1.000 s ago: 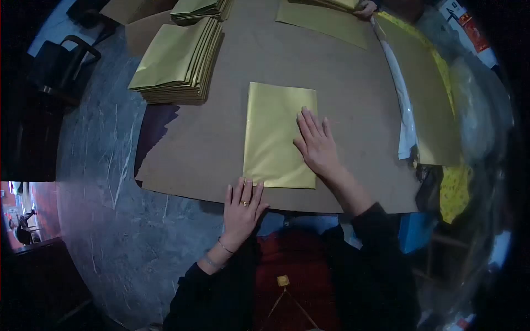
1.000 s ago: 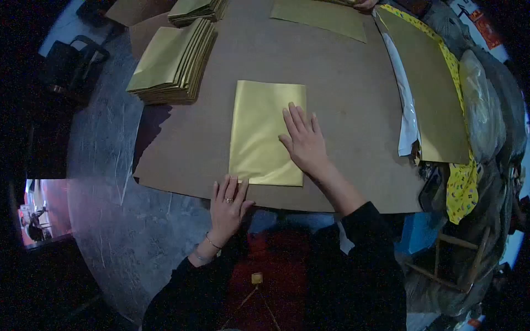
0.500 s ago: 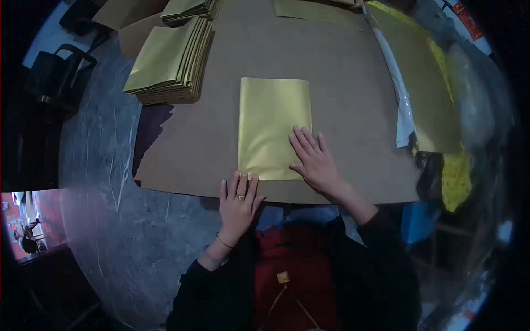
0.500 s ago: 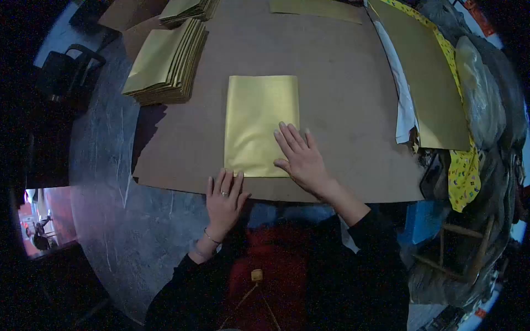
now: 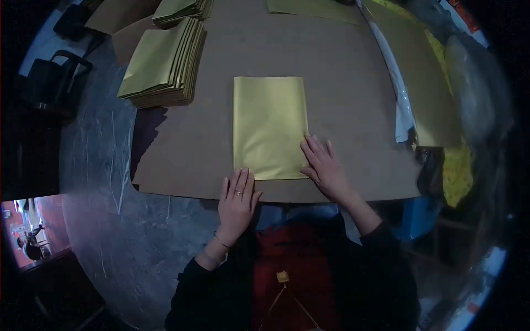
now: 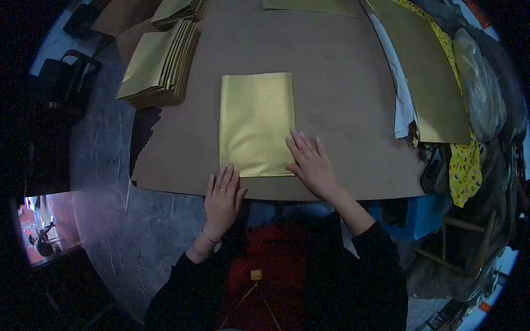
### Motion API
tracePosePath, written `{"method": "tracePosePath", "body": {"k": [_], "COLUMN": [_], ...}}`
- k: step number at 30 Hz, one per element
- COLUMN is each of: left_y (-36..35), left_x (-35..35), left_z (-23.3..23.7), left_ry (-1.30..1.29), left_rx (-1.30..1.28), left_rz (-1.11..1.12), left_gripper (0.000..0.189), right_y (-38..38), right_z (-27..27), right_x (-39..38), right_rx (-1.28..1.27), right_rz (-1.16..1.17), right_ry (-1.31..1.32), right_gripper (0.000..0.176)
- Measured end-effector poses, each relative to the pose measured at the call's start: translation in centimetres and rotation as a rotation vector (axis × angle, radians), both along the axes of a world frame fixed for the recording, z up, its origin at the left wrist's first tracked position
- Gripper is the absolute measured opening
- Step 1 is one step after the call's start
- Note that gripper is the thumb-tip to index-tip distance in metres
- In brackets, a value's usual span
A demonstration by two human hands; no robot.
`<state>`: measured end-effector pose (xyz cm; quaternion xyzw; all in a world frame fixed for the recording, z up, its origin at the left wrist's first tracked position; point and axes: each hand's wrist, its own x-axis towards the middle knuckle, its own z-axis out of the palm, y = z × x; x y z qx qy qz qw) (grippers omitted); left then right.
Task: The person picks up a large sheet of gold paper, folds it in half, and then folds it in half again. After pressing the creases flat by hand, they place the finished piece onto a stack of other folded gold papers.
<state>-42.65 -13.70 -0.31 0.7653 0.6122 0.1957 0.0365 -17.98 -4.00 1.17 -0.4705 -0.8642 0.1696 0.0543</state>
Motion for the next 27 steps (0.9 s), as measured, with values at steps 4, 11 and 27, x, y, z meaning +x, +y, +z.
{"method": "tracePosePath", "body": {"k": [4,11,27], "left_y": [-0.1,-0.1,0.1], "left_x": [0.1,0.0,1.6], "left_z": [-0.5,-0.9,0.9], "left_ry": [0.039,0.113,-0.074], "left_rx": [0.03,0.046,0.078], "left_rz": [0.015,-0.006,0.089], "left_gripper": [0.044,0.043,0.046], "right_y": [0.2,0.2,2.0], "right_z": [0.2,0.2,3.6], "right_x": [0.6,0.9,-0.9], "right_rx": [-0.028,-0.022,-0.083], "right_rz": [0.036,0.093,0.05], "right_ry": [0.023,-0.08,0.192], "right_gripper": [0.063,0.066,0.057]}}
